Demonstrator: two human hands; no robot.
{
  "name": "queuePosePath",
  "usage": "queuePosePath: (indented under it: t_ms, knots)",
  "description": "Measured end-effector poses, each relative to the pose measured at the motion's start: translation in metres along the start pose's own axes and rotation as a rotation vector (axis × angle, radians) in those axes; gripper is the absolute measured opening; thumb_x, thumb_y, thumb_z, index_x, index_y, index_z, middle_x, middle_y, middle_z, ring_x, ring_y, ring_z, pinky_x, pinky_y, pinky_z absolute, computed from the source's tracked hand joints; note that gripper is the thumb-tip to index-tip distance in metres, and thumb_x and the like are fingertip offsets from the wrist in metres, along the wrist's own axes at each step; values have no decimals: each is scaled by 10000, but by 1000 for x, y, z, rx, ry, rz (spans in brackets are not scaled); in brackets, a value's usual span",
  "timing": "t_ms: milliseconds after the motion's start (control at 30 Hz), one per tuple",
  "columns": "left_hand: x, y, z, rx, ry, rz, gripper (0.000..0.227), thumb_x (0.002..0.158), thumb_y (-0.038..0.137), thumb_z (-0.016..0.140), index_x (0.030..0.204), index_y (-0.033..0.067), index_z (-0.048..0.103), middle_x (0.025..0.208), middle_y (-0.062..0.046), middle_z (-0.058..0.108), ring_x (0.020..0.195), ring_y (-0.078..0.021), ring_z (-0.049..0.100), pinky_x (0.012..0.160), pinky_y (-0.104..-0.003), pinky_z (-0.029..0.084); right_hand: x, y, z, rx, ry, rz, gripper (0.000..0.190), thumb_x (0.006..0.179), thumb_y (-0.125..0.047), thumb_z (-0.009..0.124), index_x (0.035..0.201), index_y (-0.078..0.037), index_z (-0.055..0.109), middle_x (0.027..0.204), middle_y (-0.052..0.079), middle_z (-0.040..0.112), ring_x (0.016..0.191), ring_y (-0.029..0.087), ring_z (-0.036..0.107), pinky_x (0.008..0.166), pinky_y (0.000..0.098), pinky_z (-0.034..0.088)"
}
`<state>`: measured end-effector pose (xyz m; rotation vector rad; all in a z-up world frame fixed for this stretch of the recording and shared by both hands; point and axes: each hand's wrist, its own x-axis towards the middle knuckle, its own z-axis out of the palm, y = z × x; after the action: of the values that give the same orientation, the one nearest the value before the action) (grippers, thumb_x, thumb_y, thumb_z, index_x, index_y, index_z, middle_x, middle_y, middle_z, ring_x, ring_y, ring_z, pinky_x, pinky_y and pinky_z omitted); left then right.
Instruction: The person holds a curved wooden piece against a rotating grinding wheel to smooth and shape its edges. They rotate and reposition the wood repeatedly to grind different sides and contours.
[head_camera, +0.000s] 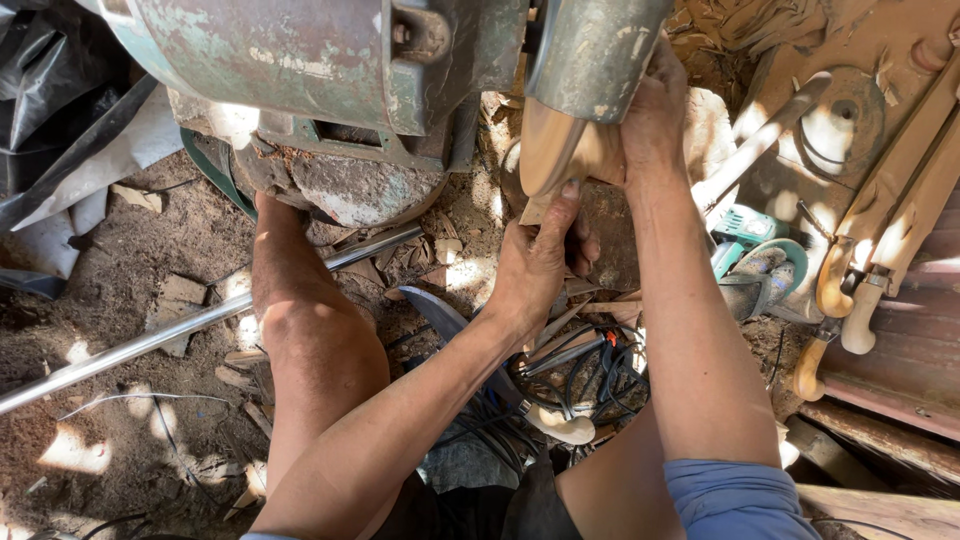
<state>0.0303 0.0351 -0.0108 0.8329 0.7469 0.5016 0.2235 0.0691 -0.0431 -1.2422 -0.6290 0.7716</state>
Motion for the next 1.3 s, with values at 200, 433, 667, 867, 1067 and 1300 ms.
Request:
queuePosePath:
  t_ms: [200,433,667,867,1067,1300]
  knots:
    - [-8,-3,0,17,18,-21,554,934,639,571,795,103,585,646,-48,622,599,-139,576,579,-308,492,-3,1,3,75,12,-16,225,954,23,631,1176,-6,646,1149,117,664,969,199,717,899,377,683]
    - [-16,-4,-2,39,-28,-50,551,939,654,534,789,125,558,676,-60,624,624,-157,583,626,-347,523,-12,-10,13,-40,133,120,400,935,-38,676,1310,39,561,1272,174,636,1121,241,712,992,386,658]
    - [-32,-5,-3,40,-59,-58,583,945,678,528,785,118,550,675,-59,615,622,-147,563,624,-325,498,-30,-19,12,9,63,133,667,896,0,695,1482,44,380,1404,242,579,1215,296,692,1010,404,585]
    - [-14,-3,3,57,-1,-49,571,934,657,542,792,105,587,660,-74,643,591,-160,590,594,-325,513,-12,-20,5,-14,63,85,558,908,0,608,1437,55,440,1306,221,617,1068,264,732,906,350,681]
    - [-6,3,4,23,6,-9,532,914,656,554,831,131,582,665,-54,614,619,-155,603,591,-338,510,10,-9,4,164,3,37,493,992,28,623,1443,103,438,1331,275,600,1109,277,725,975,349,666]
    - [-12,-1,2,48,-7,-43,605,904,722,546,787,129,563,669,-60,620,619,-160,564,613,-347,499,-6,-15,7,48,45,93,524,966,-12,615,1446,40,410,1361,252,586,1155,301,721,954,387,621]
